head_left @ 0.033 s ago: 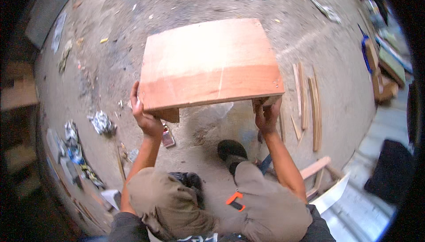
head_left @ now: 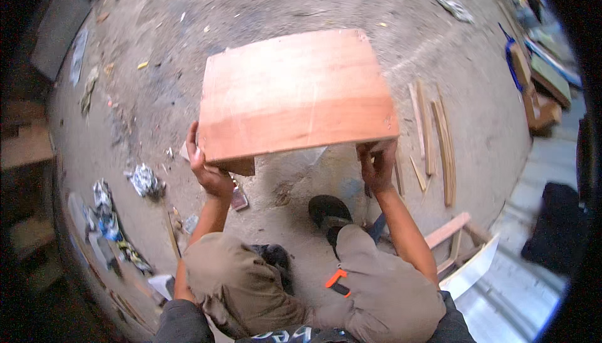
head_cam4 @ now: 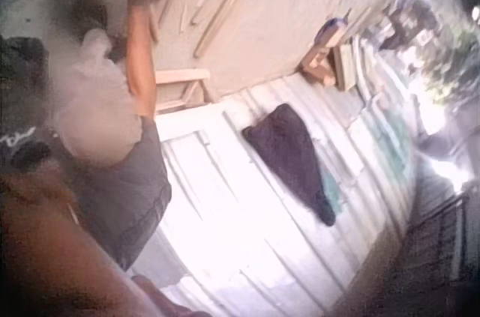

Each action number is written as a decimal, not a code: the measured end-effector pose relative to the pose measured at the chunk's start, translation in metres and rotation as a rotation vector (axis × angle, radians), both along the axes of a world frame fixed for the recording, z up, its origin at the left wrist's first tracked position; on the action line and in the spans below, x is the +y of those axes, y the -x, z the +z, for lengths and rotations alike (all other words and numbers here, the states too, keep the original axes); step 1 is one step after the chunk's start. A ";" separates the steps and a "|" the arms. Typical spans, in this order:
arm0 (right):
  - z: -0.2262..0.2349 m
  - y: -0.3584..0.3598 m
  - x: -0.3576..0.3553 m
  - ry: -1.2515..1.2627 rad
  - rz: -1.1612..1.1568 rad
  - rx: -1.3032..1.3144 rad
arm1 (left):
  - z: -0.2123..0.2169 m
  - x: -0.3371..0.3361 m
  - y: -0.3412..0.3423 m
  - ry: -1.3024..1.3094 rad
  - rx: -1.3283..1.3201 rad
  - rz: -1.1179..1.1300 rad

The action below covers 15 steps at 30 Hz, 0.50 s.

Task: The person assembles a small wooden stool by fitting a rectangular frame and a flat wooden seat together. They use a hammer to drive nails into the frame and seat to secure the components.

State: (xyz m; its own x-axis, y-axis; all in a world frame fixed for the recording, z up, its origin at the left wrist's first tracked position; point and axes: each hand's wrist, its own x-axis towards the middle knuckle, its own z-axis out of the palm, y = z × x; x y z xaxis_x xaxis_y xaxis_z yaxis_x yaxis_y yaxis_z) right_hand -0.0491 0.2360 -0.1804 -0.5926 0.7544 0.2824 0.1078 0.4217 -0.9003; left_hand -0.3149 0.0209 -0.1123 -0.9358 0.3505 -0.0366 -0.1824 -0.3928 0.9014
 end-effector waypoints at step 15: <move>-0.042 -0.120 -0.099 0.206 0.047 -0.375 | -0.053 -0.102 -0.057 0.164 0.209 -0.314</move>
